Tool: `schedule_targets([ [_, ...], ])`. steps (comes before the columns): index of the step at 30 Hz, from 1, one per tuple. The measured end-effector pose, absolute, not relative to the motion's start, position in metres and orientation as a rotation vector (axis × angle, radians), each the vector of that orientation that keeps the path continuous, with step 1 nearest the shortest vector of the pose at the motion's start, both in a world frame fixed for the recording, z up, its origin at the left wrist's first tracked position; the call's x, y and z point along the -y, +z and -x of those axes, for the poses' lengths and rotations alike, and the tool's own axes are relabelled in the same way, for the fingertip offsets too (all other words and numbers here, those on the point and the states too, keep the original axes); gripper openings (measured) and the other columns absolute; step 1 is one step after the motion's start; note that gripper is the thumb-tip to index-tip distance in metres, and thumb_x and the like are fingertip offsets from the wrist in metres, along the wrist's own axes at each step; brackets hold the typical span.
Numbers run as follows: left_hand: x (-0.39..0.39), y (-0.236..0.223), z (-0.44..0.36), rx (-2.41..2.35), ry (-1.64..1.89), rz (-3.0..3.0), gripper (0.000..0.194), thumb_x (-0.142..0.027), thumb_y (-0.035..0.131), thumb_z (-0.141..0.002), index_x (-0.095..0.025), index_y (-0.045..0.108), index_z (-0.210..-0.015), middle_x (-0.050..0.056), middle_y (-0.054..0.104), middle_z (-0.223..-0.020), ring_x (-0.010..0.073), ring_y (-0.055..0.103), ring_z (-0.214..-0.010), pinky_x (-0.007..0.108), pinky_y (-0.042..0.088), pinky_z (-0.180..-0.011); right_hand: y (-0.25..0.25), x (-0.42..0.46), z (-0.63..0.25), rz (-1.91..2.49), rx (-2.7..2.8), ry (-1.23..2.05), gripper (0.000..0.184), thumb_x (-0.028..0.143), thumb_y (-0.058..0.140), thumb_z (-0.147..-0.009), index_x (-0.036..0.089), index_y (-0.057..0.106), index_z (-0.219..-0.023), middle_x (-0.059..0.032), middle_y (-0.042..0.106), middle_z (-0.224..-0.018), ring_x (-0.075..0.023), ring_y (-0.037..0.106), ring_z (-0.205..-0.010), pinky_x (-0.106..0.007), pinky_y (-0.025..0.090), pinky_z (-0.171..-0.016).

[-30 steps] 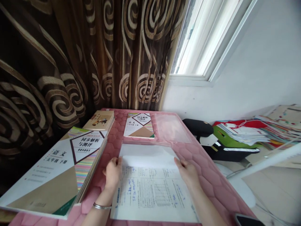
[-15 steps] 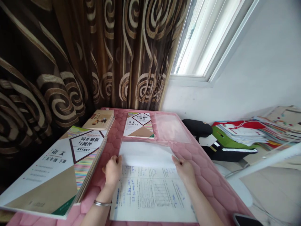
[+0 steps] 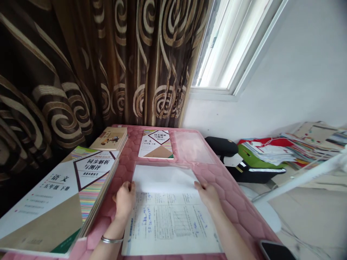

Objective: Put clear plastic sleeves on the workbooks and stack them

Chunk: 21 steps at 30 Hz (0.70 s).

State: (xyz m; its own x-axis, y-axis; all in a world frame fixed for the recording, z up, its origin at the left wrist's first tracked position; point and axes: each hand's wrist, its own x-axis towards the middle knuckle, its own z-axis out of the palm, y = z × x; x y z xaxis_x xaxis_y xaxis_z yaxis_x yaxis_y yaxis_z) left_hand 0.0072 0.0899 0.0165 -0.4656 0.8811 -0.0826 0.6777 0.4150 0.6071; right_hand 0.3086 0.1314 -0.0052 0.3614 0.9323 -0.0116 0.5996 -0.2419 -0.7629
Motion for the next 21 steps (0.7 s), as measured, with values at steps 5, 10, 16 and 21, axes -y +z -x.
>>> schedule_targets([
  [5, -0.092, 0.016, -0.008, -2.305, 0.686, -1.339, 0.026, -0.029, 0.039, -0.090, -0.020, 0.048, -0.068, 0.006, 0.067, -0.075, 0.0228, 0.062, -0.083, 0.034, 0.032, -0.075, -0.009, -0.131, -0.309, 1.964, 1.326, 0.628, 0.031, 0.038, 0.049, -0.073, 0.023, 0.048, -0.046, -0.0023, 0.056, -0.046, -0.0204, 0.057, -0.054, -0.028, 0.033, -0.049],
  [10, -0.091, 0.015, -0.008, -2.303, 0.708, -1.324, 0.026, -0.029, 0.037, -0.090, -0.020, 0.046, -0.068, 0.007, 0.067, -0.077, 0.0239, 0.061, -0.084, 0.038, 0.032, -0.079, -0.014, -0.134, -0.308, 1.998, 1.394, 0.531, 0.034, 0.043, 0.046, -0.075, 0.024, 0.046, -0.046, -0.0029, 0.054, -0.045, -0.0201, 0.055, -0.052, -0.029, 0.030, -0.049],
  [16, -0.086, 0.017, -0.008, -2.241, 0.810, -1.286, 0.030, -0.034, 0.036, -0.090, -0.020, 0.048, -0.066, 0.006, 0.067, -0.075, 0.0227, 0.060, -0.082, 0.039, 0.032, -0.083, -0.010, -0.131, -0.308, 1.953, 1.380, 0.537, 0.035, 0.047, 0.044, -0.074, 0.024, 0.045, -0.047, -0.0028, 0.053, -0.045, -0.0208, 0.055, -0.053, -0.028, 0.032, -0.049],
  [21, -0.086, 0.016, -0.009, -2.239, 0.847, -1.273, 0.028, -0.034, 0.041, -0.089, -0.018, 0.055, -0.070, 0.006, 0.068, -0.078, 0.0212, 0.059, -0.080, 0.036, 0.033, -0.079, -0.004, -0.120, -0.317, 1.809, 1.286, 0.755, 0.039, 0.055, 0.049, -0.072, 0.023, 0.051, -0.050, -0.0021, 0.057, -0.050, -0.0201, 0.056, -0.054, -0.028, 0.035, -0.047],
])
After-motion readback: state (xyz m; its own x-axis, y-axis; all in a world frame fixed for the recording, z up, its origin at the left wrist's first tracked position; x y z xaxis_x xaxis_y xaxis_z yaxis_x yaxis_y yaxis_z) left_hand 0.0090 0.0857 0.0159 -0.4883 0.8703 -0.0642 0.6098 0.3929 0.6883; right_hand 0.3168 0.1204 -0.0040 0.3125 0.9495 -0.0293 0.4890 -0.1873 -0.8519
